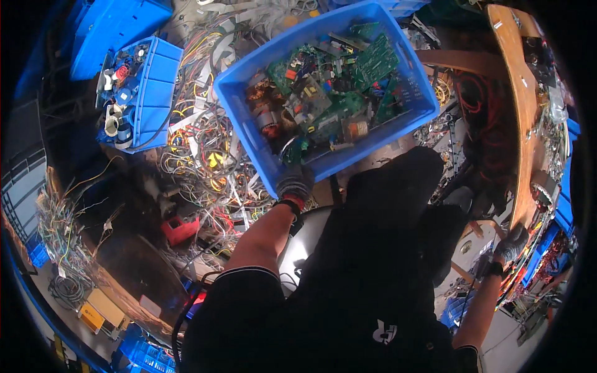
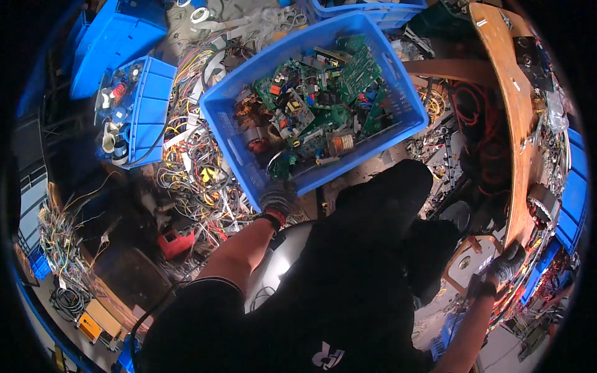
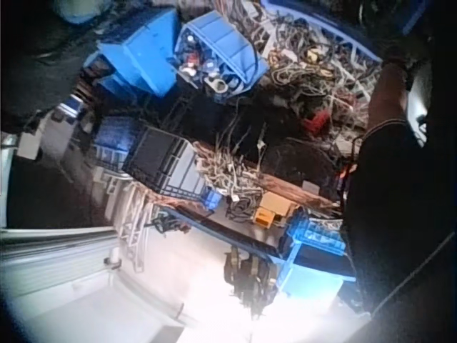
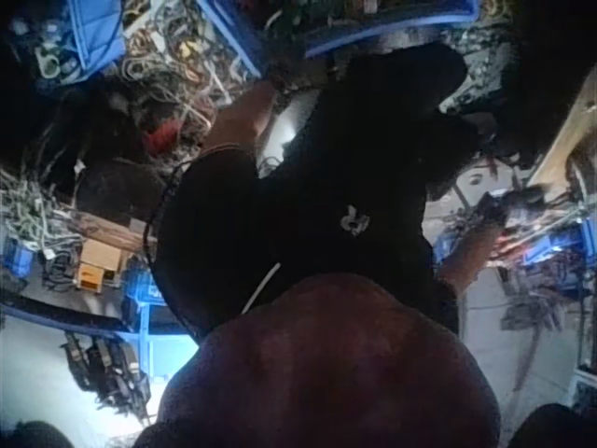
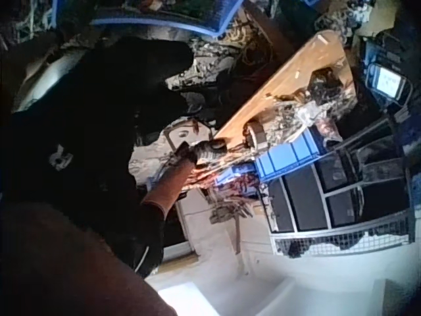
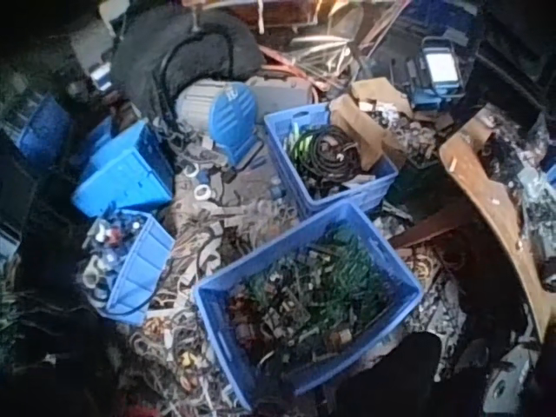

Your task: Sorting through bins of electronic components and dismantling a motor stator at a low workbench.

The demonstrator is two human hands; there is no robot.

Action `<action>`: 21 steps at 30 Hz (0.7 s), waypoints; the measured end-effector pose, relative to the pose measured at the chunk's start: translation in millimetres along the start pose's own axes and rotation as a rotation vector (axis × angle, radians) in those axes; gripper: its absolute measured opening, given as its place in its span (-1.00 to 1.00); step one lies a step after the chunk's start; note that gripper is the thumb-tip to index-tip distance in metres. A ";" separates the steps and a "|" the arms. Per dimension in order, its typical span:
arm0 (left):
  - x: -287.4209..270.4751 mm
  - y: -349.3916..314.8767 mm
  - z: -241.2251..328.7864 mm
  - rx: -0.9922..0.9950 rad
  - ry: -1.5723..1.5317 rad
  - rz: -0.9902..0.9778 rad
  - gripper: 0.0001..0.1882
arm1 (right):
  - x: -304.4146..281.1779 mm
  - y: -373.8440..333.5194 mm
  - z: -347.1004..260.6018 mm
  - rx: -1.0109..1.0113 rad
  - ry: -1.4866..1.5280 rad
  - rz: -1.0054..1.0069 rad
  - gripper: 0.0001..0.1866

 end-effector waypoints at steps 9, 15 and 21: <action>-1.7 -5.0 3.9 0.144 -0.087 0.240 -0.48 | 6.3 7.9 8.7 -0.145 -0.173 0.001 -0.47; 5.1 5.2 6.6 0.103 0.054 0.050 -0.37 | 6.1 5.6 -8.4 -0.433 -0.277 0.172 -0.49; -7.2 2.1 6.1 0.074 0.045 0.255 -0.39 | 0.7 -9.8 -32.2 -0.493 -0.153 0.211 -0.52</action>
Point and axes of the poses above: each hand's wrist, its own y-axis towards the middle knuckle, its own x-axis out of the palm, z = x × y, the point moved 8 cm from there along y, towards the middle knuckle, and after that the axes turned 1 degree about z, right-handed, at the moved point
